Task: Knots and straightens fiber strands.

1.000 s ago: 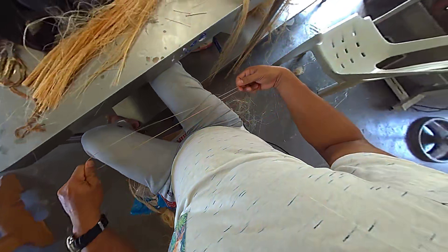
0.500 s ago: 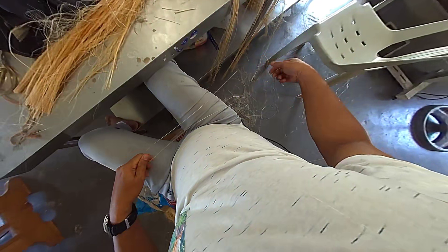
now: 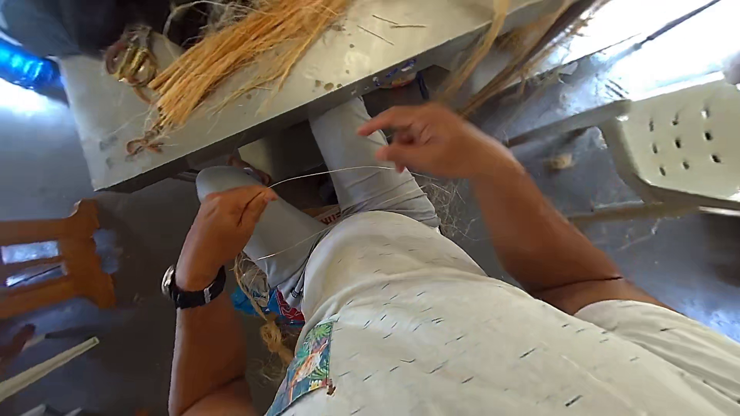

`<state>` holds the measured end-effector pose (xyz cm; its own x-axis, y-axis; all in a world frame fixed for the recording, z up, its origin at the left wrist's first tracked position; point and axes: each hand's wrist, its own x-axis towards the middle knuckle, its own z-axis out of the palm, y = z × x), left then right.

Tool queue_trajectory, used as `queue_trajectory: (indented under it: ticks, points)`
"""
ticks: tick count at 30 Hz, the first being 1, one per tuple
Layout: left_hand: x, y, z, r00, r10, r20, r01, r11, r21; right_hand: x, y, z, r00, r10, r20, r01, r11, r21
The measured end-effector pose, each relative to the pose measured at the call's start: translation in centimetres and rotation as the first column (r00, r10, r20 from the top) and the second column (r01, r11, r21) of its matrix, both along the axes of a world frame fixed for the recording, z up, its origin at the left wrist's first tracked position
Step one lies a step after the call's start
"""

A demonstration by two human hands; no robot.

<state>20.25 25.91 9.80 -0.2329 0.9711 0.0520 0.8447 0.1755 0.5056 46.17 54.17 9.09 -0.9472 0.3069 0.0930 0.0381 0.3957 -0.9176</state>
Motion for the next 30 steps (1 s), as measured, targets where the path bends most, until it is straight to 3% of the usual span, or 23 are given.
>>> queue_trajectory:
  ticks: [2,5,9,15,21,26,30]
  points:
    - [0.4,0.8,0.6,0.999,-0.051,0.002,0.051,0.998,0.036,-4.1,-2.9,0.2,0.974,0.223,0.024,-0.223,0.975,-0.019]
    - [-0.6,1.1,0.4,0.997,-0.081,0.0,0.08,0.995,0.062,-7.6,-4.4,-0.8,0.943,0.325,0.074,-0.327,0.945,0.02]
    - [-4.3,-0.6,-0.5,0.997,-0.043,0.071,0.042,0.999,0.021,-7.1,-2.2,-1.0,0.963,0.245,0.111,-0.259,0.955,0.147]
    - [-10.2,-8.3,-0.7,0.951,0.137,0.278,-0.126,0.99,-0.057,-1.9,4.6,-2.9,0.967,0.081,0.24,-0.146,0.953,0.265]
    - [-12.1,-12.5,-0.2,0.898,0.247,0.365,-0.307,0.945,0.117,-1.3,6.2,-4.3,0.977,0.058,0.205,-0.11,0.961,0.254]
    - [-12.3,-12.9,-0.1,0.816,0.351,0.459,-0.519,0.794,0.316,-3.4,5.3,-4.6,0.965,-0.029,0.259,-0.086,0.902,0.422]
    - [-11.1,-12.6,1.9,0.828,0.303,0.471,-0.503,0.773,0.387,-5.4,3.2,-3.1,0.973,-0.009,0.23,-0.11,0.86,0.499]
